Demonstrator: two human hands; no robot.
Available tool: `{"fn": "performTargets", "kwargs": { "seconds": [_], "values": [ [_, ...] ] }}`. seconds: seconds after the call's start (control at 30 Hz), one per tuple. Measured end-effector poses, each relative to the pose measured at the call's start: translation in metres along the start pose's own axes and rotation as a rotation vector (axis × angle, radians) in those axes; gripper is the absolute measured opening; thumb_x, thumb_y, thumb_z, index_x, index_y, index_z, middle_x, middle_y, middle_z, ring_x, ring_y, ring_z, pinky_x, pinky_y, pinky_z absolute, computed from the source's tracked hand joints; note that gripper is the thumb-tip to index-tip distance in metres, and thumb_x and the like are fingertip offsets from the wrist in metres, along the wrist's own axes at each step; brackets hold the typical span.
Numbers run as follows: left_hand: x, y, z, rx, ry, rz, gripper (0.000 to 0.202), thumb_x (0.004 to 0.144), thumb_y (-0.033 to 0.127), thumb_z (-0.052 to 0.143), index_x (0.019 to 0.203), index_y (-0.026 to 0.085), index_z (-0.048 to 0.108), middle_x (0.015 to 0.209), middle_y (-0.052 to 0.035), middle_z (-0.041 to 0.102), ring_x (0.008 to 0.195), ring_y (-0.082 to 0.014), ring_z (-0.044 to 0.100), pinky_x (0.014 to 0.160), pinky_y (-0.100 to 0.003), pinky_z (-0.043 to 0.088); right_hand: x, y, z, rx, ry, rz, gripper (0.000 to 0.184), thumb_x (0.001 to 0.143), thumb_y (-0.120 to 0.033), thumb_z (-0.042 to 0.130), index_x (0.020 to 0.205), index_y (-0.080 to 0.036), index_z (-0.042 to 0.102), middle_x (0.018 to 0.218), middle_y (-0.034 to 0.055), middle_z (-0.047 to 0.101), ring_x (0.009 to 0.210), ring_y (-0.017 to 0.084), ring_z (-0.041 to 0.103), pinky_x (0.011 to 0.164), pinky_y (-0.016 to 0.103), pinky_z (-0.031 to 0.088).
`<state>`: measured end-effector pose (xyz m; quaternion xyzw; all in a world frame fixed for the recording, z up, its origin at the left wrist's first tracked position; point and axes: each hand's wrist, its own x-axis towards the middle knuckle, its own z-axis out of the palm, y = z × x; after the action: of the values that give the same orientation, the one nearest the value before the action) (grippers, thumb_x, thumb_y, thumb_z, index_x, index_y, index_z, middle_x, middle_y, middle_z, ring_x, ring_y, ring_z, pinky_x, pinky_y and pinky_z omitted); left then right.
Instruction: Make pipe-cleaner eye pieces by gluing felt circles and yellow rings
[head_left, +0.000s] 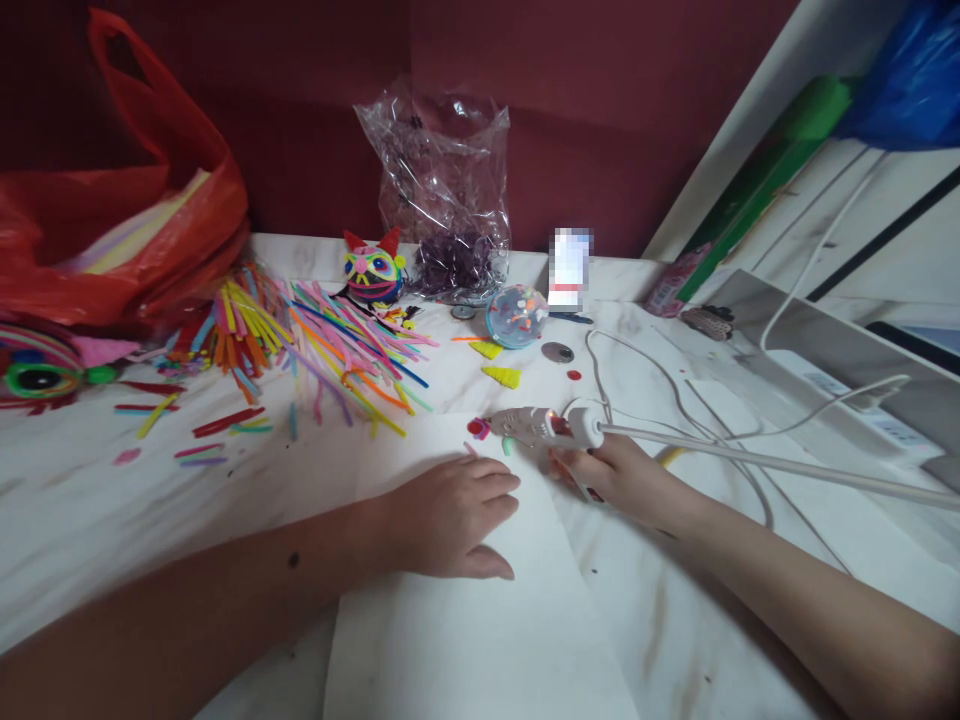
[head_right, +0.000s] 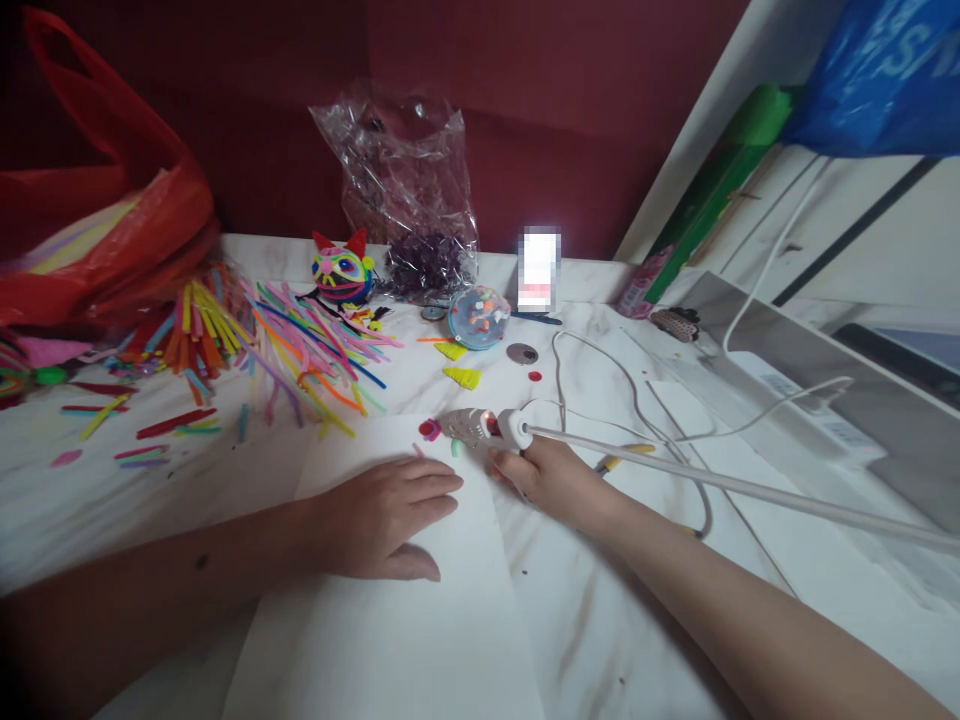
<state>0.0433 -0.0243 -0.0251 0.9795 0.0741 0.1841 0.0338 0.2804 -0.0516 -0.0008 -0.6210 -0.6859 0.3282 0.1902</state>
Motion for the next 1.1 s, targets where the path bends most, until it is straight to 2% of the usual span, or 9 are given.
{"fn": "performTargets", "kwargs": {
  "seconds": [0.5,0.63,0.83,0.97,1.1],
  "values": [
    [0.0,0.0,0.001,-0.001,-0.011,0.0,0.046,0.082,0.053,0.056,0.095,0.01,0.061,0.109,-0.0163,0.063,0.105,-0.028,0.054,0.09,-0.039,0.043,0.0,0.0,0.001,0.003,0.012,-0.018,0.036,0.084,-0.045,0.04,0.068,-0.019,0.059,0.059,0.0005,0.053,0.055,0.014,0.046,0.051,0.027,0.037],
    [0.0,0.0,0.0,-0.005,-0.007,-0.007,0.045,0.081,0.053,0.058,0.095,0.01,0.061,0.11,-0.0161,0.063,0.106,-0.0277,0.054,0.091,-0.039,0.043,0.0,-0.001,-0.002,0.066,0.006,0.008,0.035,0.083,-0.043,0.04,0.067,-0.018,0.058,0.056,0.0,0.051,0.053,0.014,0.046,0.052,0.026,0.038],
    [0.0,0.0,0.0,0.004,-0.006,-0.002,0.047,0.081,0.053,0.058,0.097,0.009,0.062,0.11,-0.0162,0.063,0.105,-0.0277,0.055,0.092,-0.038,0.043,-0.004,-0.011,-0.009,0.189,0.005,0.009,0.031,0.08,-0.04,0.041,0.07,-0.018,0.058,0.063,0.0019,0.056,0.056,0.014,0.048,0.051,0.025,0.038],
    [0.0,0.0,0.001,0.009,-0.004,0.003,0.046,0.082,0.053,0.056,0.097,0.009,0.062,0.112,-0.0154,0.063,0.106,-0.0276,0.054,0.093,-0.038,0.043,-0.007,-0.015,-0.014,0.163,0.044,0.05,0.032,0.079,-0.042,0.041,0.07,-0.017,0.06,0.063,0.0027,0.056,0.057,0.015,0.048,0.051,0.026,0.038],
    [0.0,-0.001,0.001,0.014,-0.009,0.006,0.046,0.083,0.052,0.055,0.098,0.009,0.062,0.113,-0.0155,0.062,0.108,-0.0278,0.054,0.093,-0.038,0.043,-0.009,-0.012,-0.02,0.086,0.063,0.028,0.035,0.079,-0.044,0.041,0.069,-0.017,0.06,0.066,0.0043,0.058,0.06,0.016,0.05,0.054,0.027,0.04]
  ]
}}
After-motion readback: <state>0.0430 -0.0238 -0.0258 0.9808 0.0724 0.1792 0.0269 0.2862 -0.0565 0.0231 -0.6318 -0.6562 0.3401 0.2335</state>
